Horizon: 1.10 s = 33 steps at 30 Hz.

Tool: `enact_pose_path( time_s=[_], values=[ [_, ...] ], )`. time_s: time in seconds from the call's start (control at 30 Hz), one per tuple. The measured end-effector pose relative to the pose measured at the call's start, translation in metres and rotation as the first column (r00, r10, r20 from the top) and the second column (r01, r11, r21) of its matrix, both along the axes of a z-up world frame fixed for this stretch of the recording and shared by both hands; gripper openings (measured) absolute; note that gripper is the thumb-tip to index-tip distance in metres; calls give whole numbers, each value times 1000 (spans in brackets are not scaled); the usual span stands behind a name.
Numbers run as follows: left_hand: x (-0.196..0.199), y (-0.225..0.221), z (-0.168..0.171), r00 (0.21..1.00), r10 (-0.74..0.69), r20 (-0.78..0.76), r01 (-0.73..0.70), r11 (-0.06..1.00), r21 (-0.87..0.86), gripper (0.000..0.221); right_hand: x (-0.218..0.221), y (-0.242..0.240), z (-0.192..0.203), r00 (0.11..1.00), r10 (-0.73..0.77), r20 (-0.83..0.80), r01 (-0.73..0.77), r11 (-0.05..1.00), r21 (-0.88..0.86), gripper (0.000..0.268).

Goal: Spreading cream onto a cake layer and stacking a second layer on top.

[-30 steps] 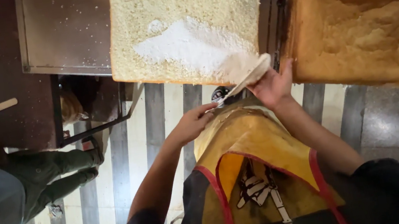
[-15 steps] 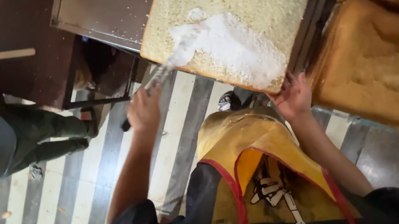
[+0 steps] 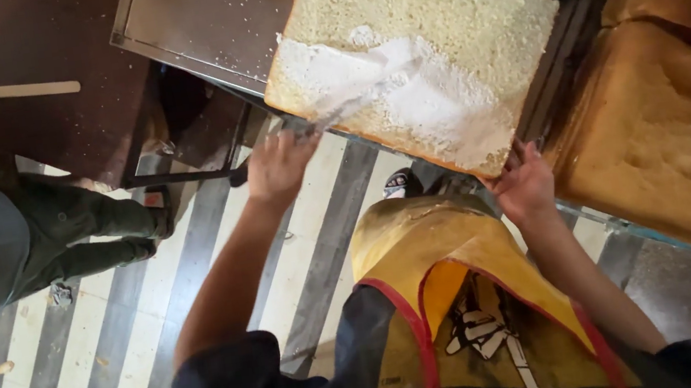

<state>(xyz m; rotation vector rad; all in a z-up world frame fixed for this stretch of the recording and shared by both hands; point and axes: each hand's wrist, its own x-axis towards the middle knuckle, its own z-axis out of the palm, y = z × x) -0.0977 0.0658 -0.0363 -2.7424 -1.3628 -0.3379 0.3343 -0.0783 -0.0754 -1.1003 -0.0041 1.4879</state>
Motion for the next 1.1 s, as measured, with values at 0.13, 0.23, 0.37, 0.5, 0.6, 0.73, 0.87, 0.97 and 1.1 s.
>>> enact_pose_path(
  time_s=[0.13,0.23,0.37,0.5,0.6,0.73,0.87,0.97,1.1],
  values=[
    [-11,58,-6,973,74,-221,-81,996,-23,48,2,2,2,1000,23,18,-23,1000,4,54],
    [-26,113,-8,980,81,-181,-84,996,-8,43,-4,4,13,999,33,42,-31,998,-48,53],
    [-37,181,-20,979,78,-188,-77,997,13,41,1,4,5,997,48,61,-43,996,-83,53],
    [-40,200,-8,975,151,-165,-151,988,9,43,8,-2,-5,996,76,56,-72,995,-73,51],
    [-45,171,4,978,209,-25,-210,976,-53,40,16,-7,-16,994,103,46,-99,993,-71,50],
    [-46,76,42,951,219,220,-198,973,-115,30,21,-5,-28,994,102,37,-99,991,-86,48],
    [-72,4,16,930,359,76,-332,913,-238,28,16,-3,-20,996,83,26,-80,990,-116,48],
    [-103,-26,-11,929,369,-7,-368,923,-110,43,17,-4,-16,997,75,5,-74,994,-83,47],
    [-107,-34,7,878,476,60,-470,878,-92,36,14,4,-7,996,76,49,-70,992,-102,48]
  ],
)
